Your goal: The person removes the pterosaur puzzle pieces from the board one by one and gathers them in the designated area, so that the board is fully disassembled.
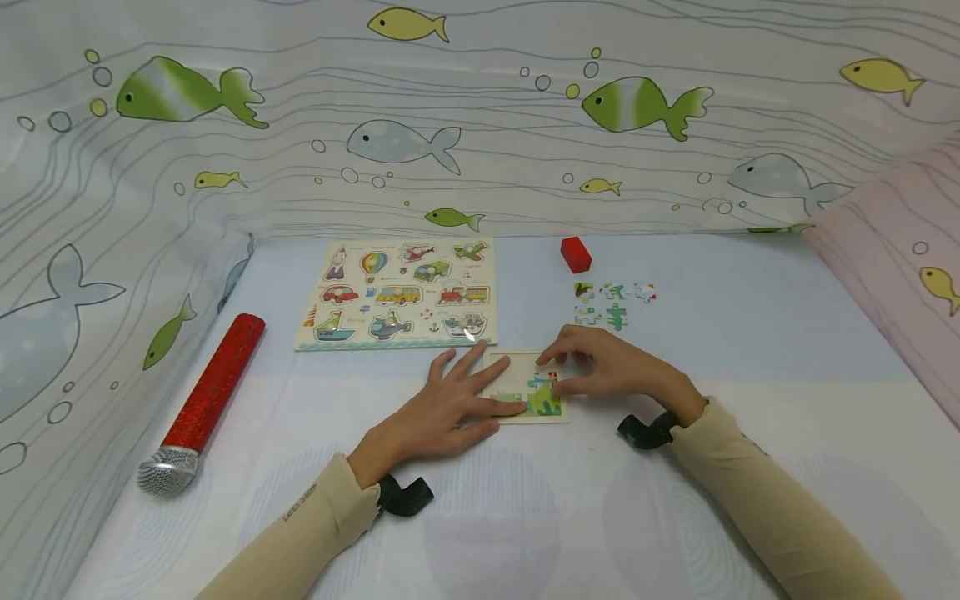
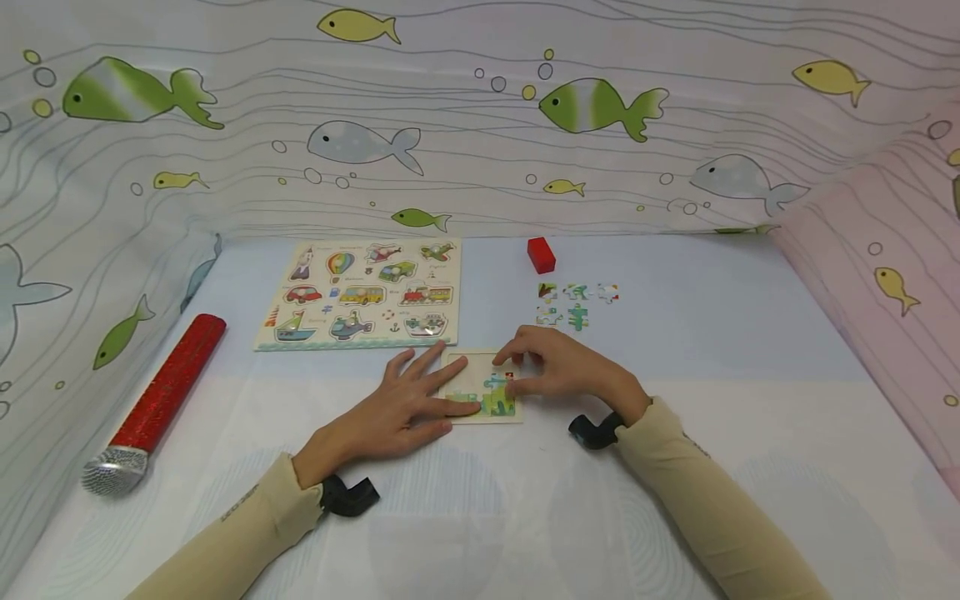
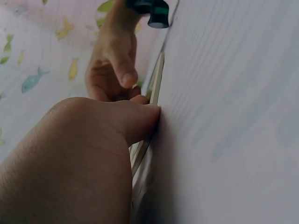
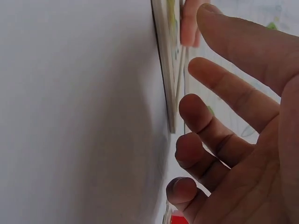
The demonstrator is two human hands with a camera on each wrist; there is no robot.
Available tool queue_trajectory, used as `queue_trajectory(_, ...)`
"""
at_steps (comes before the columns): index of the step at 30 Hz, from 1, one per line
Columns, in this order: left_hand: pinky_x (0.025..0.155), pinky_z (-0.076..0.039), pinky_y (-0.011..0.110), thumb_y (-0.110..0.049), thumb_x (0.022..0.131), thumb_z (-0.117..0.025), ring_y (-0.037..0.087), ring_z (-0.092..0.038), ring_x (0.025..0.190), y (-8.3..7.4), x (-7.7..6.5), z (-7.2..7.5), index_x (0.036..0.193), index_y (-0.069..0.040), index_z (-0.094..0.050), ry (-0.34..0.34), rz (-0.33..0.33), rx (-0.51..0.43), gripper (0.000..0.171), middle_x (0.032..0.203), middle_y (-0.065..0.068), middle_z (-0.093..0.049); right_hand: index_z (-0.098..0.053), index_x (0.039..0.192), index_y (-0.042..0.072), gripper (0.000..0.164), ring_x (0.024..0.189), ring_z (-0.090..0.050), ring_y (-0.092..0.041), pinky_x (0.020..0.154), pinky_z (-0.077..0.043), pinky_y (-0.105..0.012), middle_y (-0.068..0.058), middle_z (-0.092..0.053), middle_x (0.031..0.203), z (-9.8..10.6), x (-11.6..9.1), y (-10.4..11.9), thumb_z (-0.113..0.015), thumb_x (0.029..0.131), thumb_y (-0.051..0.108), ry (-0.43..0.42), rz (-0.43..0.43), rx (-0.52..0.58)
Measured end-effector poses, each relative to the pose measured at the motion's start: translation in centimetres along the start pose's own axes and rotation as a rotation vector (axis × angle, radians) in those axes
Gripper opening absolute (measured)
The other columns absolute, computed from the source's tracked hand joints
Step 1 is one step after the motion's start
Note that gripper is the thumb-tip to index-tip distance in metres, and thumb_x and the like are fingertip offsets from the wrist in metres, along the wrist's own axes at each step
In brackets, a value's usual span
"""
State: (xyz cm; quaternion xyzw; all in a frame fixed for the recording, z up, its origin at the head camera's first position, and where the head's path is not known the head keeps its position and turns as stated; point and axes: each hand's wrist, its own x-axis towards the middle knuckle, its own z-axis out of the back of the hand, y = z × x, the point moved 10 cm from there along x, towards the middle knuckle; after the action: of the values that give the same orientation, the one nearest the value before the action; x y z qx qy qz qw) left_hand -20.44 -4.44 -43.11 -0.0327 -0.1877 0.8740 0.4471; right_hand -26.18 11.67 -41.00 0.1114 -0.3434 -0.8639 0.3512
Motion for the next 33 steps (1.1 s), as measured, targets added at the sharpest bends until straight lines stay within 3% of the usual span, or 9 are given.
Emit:
queue_trajectory(15, 0.119, -0.007, 0.069, -0.037, 0.104, -0.051, 0.032, -0.009, 0.161, 0.3, 0.2, 0.1, 0.143, -0.043, -0.057, -0.012, 0.023, -0.015, 0.039, 0.169, 0.006, -0.026, -0.073, 0.125, 0.017, 0.041, 0.097, -0.053, -0.015, 0.086, -0.046, -0.033, 0.001, -0.061, 0.106, -1.1, -0.1, 0.9, -0.083, 0.085, 0.019, 0.058, -0.022, -0.057)
queue_trajectory(33, 0.118, -0.009, 0.069, -0.035, 0.103, -0.052, 0.033, -0.017, 0.159, 0.1, 0.3, 0.4, 0.139, -0.045, -0.060, -0.046, 0.028, -0.007, 0.038, 0.168, 0.005, -0.031, -0.071, 0.123, 0.019, 0.040, 0.090, -0.053, -0.013, 0.081, -0.048, -0.031, 0.003, -0.062, 0.102, -1.6, -0.1, 1.4, -0.083, 0.085, 0.016, 0.061, -0.001, -0.073)
